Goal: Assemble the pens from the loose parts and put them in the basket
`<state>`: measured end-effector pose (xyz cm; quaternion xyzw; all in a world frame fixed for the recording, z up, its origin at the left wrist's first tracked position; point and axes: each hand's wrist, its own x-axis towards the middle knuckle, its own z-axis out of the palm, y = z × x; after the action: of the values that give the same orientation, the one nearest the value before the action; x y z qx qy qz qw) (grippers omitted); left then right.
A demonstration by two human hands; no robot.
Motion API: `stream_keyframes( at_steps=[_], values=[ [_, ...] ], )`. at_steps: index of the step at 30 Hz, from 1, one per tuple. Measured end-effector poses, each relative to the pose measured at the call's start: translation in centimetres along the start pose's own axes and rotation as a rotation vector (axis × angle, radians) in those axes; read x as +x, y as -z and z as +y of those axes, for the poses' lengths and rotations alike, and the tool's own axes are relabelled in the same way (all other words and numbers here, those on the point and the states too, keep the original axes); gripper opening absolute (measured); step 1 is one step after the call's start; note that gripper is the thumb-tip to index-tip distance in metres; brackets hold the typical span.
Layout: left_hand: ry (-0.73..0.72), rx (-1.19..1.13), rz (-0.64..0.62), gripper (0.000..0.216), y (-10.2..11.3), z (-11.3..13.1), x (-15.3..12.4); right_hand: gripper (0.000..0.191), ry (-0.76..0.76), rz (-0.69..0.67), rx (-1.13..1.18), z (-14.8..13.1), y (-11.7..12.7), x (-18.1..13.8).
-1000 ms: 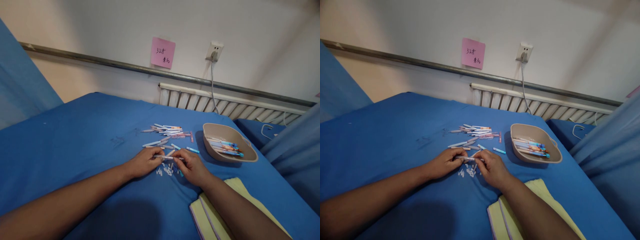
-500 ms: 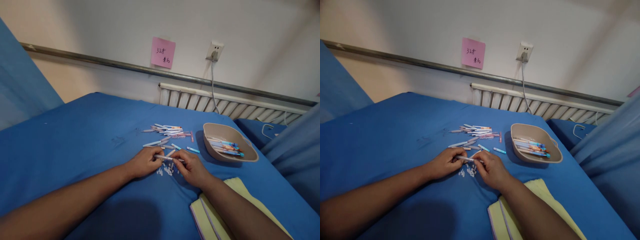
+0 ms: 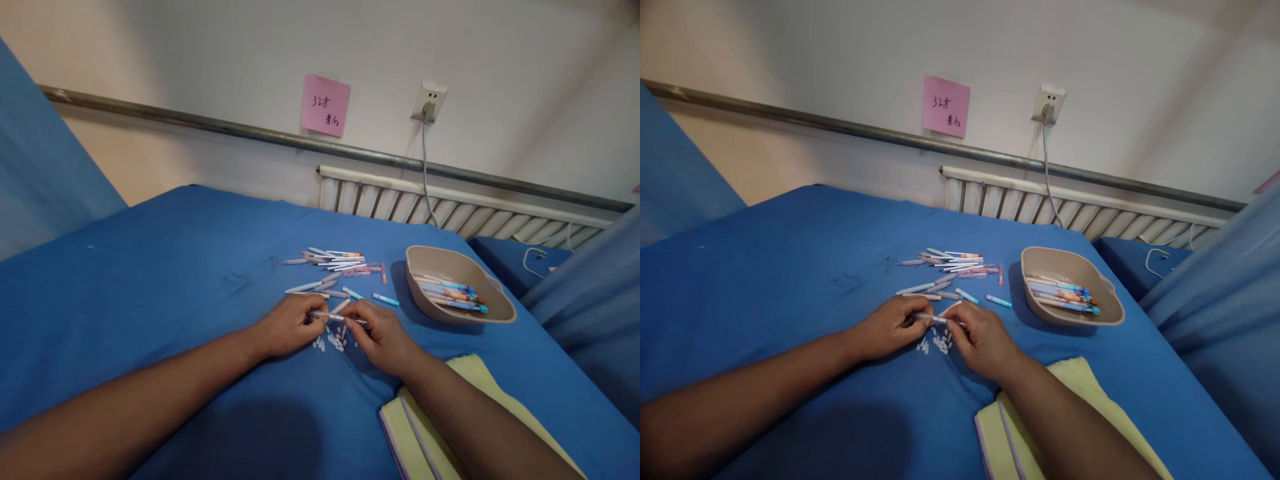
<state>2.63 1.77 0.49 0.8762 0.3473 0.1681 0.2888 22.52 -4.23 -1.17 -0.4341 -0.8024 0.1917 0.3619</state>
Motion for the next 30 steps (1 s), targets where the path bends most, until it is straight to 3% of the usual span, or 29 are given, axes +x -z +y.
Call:
stream_keyframes(
  at_steps=[16, 25, 30],
  values=[
    [-0.046, 0.079, -0.024, 0.015, 0.12, -0.23, -0.06, 0.018, -0.031, -0.016, -0.034, 0.24, -0.1, -0.05],
    [-0.136, -0.03, -0.052, 0.029, -0.11, -0.47, 0.0, 0.018, -0.026, -0.002, -0.033, 0.54, -0.22, -0.16],
    [-0.084, -0.022, -0.085, 0.026, -0.17, -0.7, -0.07, 0.017, -0.019, -0.003, -0.02, 0.69, -0.17, -0.11]
  ],
)
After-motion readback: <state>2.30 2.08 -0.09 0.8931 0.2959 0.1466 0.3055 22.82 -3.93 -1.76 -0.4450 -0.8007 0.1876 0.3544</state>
